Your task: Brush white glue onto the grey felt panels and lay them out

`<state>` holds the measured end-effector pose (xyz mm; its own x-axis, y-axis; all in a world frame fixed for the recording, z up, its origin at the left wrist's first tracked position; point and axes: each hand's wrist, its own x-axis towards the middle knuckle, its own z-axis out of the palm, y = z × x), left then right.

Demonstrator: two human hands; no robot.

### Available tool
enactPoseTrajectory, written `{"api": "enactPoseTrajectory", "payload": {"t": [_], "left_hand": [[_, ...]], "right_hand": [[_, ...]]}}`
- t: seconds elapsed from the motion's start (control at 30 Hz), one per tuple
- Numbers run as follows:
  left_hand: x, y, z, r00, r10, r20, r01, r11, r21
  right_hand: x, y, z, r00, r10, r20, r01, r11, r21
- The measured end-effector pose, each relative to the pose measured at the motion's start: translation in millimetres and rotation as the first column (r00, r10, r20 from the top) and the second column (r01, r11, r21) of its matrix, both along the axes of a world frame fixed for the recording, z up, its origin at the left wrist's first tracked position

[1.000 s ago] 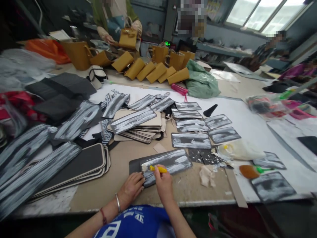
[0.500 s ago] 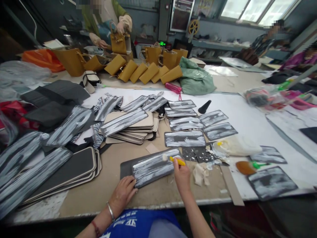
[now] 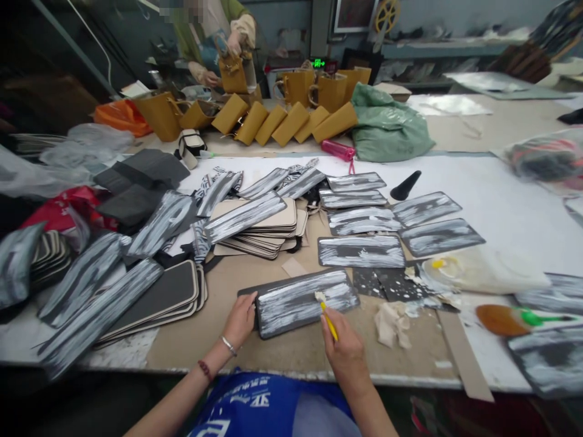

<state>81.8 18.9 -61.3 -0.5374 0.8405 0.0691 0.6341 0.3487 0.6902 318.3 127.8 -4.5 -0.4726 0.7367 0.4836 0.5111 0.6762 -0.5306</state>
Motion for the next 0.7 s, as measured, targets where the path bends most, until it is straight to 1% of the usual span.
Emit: {"api": "enactPoseTrajectory", "payload": {"t": [0.1,0.23,0.37,0.47,0.53,0.6,0.7], "left_hand": [[-3,3,1.7,0.999,-0.027,0.025,0.026,1.0,0.006],[-6,3,11.9,0.982,0.008,0.189,-0.016,0.999,0.038],[-8,6,21.5,0.953,0.025,0.301,-0.023,1.0,-0.01],[-5,6,25.4,0.913,0.042,0.405,-0.024,0.998,-0.05],[-1,4,25.7,0.874,0.085,0.479,-0.05,0.995,-0.086],[2,0,23.5,0.846,0.123,0.519,-0.067,0.99,-0.126],[6,-5,17.5,0.851,0.119,0.512,-0.045,0.987,-0.153]], "right_hand": [[1,-4,-5.2,1.0,0.011,0.021,-0.011,1.0,-0.011],[2,-6,-9.7,1.0,0.006,0.019,-0.005,0.999,-0.042],[2,-8,-11.3,1.0,-0.002,0.005,0.002,0.999,-0.052],[1,-10,-10.8,1.0,0.0,-0.012,-0.001,0.999,-0.054],[1,-10,-10.8,1.0,0.003,-0.023,-0.005,0.999,-0.045],[2,-10,-11.1,1.0,0.008,-0.024,-0.009,0.999,-0.04],[3,-10,-9.6,1.0,0.002,-0.012,-0.002,0.999,-0.052]]}}
